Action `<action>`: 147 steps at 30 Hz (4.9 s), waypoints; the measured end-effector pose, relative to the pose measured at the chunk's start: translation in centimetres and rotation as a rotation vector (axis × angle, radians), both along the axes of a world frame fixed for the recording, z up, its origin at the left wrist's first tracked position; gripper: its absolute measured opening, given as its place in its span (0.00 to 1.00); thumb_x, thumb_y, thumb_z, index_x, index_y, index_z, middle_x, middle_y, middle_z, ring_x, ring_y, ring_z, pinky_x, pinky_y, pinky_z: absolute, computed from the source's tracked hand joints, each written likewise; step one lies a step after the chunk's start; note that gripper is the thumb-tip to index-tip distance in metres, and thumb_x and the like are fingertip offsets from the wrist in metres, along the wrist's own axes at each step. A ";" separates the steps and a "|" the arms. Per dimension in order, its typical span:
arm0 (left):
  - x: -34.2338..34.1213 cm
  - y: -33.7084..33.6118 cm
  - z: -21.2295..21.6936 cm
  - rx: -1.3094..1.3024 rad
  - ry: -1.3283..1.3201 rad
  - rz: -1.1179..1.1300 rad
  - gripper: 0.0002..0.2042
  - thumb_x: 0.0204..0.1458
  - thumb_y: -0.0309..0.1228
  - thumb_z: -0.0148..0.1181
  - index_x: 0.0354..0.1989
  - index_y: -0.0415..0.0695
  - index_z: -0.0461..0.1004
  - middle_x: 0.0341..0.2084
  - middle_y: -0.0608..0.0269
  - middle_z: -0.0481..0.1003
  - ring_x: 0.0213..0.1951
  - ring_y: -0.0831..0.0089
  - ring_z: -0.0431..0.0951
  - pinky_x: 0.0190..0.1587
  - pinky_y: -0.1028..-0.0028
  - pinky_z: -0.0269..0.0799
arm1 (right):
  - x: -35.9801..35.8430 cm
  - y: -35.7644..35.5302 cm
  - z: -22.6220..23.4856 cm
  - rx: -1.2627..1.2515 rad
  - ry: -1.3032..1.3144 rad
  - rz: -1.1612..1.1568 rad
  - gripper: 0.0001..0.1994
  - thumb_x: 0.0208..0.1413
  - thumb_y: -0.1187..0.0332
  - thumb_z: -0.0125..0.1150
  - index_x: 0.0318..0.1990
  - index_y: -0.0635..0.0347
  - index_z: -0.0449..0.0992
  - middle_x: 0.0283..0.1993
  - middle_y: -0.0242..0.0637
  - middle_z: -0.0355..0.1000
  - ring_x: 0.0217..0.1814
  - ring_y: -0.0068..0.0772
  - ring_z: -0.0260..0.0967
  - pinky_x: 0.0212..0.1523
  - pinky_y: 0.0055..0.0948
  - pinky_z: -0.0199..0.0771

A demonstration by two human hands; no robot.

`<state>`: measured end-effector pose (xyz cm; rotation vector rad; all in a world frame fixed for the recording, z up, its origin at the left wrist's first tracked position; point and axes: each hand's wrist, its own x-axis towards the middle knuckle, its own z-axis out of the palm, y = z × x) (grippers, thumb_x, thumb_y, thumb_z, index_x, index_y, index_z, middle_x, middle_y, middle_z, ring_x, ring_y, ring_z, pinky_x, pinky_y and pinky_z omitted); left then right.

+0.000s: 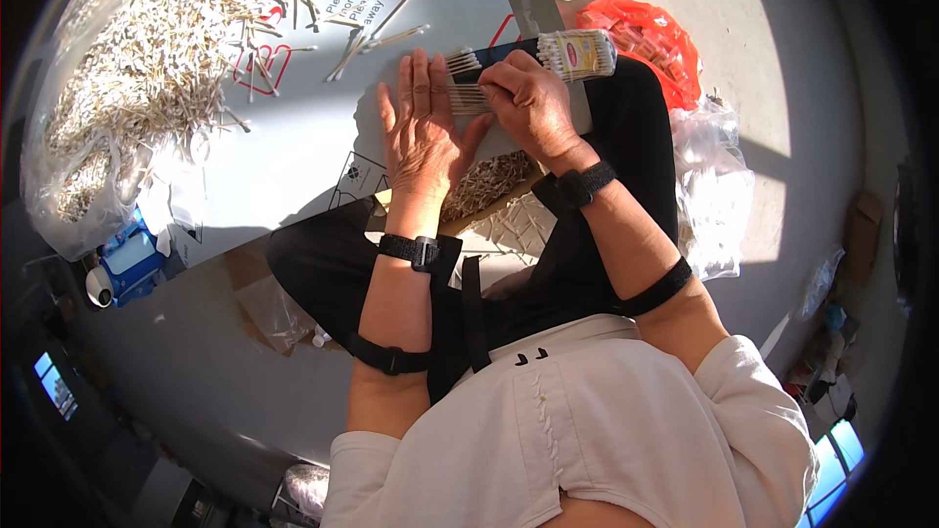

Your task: Sorting and bundling wooden sticks into groups and securing them with labels or sleeves.

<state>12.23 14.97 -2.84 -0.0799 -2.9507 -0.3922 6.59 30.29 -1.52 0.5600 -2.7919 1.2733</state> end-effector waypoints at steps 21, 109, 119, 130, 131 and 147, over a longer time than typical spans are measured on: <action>0.2 0.0 0.4 0.079 -0.050 0.003 0.44 0.52 0.55 0.58 0.71 0.41 0.50 0.71 0.51 0.50 0.72 0.57 0.48 0.70 0.45 0.40 | -2.2 1.6 2.2 0.146 -0.009 0.266 0.30 0.43 0.66 0.71 0.57 0.56 0.71 0.50 0.42 0.65 0.51 0.47 0.69 0.50 0.39 0.74; -10.3 4.9 1.8 0.199 0.004 -0.265 0.03 0.49 0.26 0.60 0.30 0.48 0.73 0.33 0.68 0.70 0.44 0.64 0.67 0.47 0.60 0.57 | -2.9 8.5 -2.7 0.010 0.041 0.004 0.21 0.65 0.60 0.51 0.64 0.42 0.67 0.72 0.47 0.50 0.75 0.59 0.42 0.71 0.47 0.49; -4.8 6.1 2.8 0.338 0.127 -0.166 0.23 0.35 0.32 0.72 0.41 0.47 0.69 0.43 0.62 0.69 0.51 0.57 0.66 0.53 0.58 0.58 | -2.8 8.4 -2.4 0.020 0.030 -0.015 0.20 0.64 0.61 0.52 0.64 0.43 0.67 0.71 0.47 0.51 0.75 0.58 0.41 0.71 0.46 0.49; -4.0 6.2 3.7 0.288 0.178 -0.168 0.16 0.34 0.32 0.72 0.30 0.46 0.71 0.37 0.64 0.69 0.47 0.59 0.67 0.48 0.59 0.59 | -2.8 8.4 -2.5 0.020 0.035 -0.011 0.21 0.64 0.61 0.51 0.65 0.45 0.67 0.72 0.47 0.50 0.76 0.57 0.40 0.73 0.48 0.45; -3.5 6.5 4.0 0.257 0.134 -0.170 0.15 0.34 0.32 0.72 0.28 0.46 0.71 0.35 0.64 0.69 0.45 0.60 0.67 0.47 0.60 0.60 | -2.8 8.4 -2.4 0.021 0.025 -0.017 0.21 0.64 0.61 0.52 0.65 0.45 0.67 0.72 0.47 0.51 0.76 0.57 0.40 0.73 0.48 0.45; -4.3 7.1 1.9 0.140 0.161 -0.167 0.07 0.50 0.29 0.61 0.36 0.41 0.74 0.39 0.61 0.71 0.46 0.62 0.69 0.51 0.61 0.63 | -2.9 8.4 -2.6 0.037 0.068 -0.036 0.21 0.63 0.59 0.54 0.64 0.42 0.68 0.71 0.48 0.53 0.75 0.58 0.41 0.71 0.45 0.50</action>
